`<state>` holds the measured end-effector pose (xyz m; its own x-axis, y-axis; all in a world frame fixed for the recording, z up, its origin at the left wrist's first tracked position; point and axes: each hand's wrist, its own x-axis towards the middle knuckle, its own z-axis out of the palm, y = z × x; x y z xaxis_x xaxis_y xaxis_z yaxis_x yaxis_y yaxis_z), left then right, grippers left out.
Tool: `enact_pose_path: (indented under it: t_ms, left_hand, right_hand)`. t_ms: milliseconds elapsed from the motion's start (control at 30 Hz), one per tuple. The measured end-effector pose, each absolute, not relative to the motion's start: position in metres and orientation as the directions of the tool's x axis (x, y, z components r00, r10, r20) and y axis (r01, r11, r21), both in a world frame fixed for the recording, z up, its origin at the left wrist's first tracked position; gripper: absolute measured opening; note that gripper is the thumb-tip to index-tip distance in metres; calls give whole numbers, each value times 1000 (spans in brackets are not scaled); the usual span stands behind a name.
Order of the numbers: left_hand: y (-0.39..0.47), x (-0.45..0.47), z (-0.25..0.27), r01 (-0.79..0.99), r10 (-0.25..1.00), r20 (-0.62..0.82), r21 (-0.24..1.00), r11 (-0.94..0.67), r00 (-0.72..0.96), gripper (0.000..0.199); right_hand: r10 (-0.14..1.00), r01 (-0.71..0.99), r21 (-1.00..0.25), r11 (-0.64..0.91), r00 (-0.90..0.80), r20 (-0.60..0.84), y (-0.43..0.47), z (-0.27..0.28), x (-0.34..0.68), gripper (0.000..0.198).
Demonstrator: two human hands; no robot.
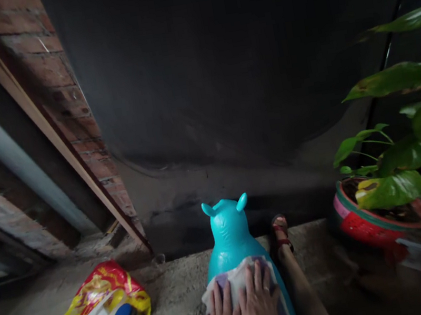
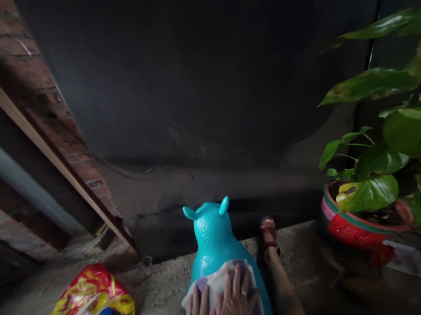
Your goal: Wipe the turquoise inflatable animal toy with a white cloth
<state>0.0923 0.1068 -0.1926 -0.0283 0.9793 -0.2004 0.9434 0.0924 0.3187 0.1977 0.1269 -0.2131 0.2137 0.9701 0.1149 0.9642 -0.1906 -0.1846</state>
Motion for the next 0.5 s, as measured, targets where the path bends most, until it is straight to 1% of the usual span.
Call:
enact_pose_path:
  t_ms: [100,200,300,367,433,500]
  left_hand:
    - [131,99,-182,948,968,-241,287,135,-65,55]
    - [140,103,-178,941,967,-243,303,151,-77,55]
    - [130,100,-181,940,974,-202,301,162,-103,54]
    - [115,97,-188,945,980,-166,289,156,-112,54]
    - [95,96,-196,954,986,-119,266,142,-114,54]
    - [74,100,-204,963,989,-69,229,141,-128,53]
  right_hand:
    - [987,958,-265,-114,139,77,162,-206,207,59]
    - [991,948,-303,-92,117,64,174,-204,210,61]
    - [990,946,-308,-98,125,68,156,-204,207,60]
    - [986,944,-302,-130,156,64,135,-198,208,58]
    - [978,939,-303,-164,196,78,120,-184,219,54]
    - [967,936,-309,-171,219,128,122,-162,239,50]
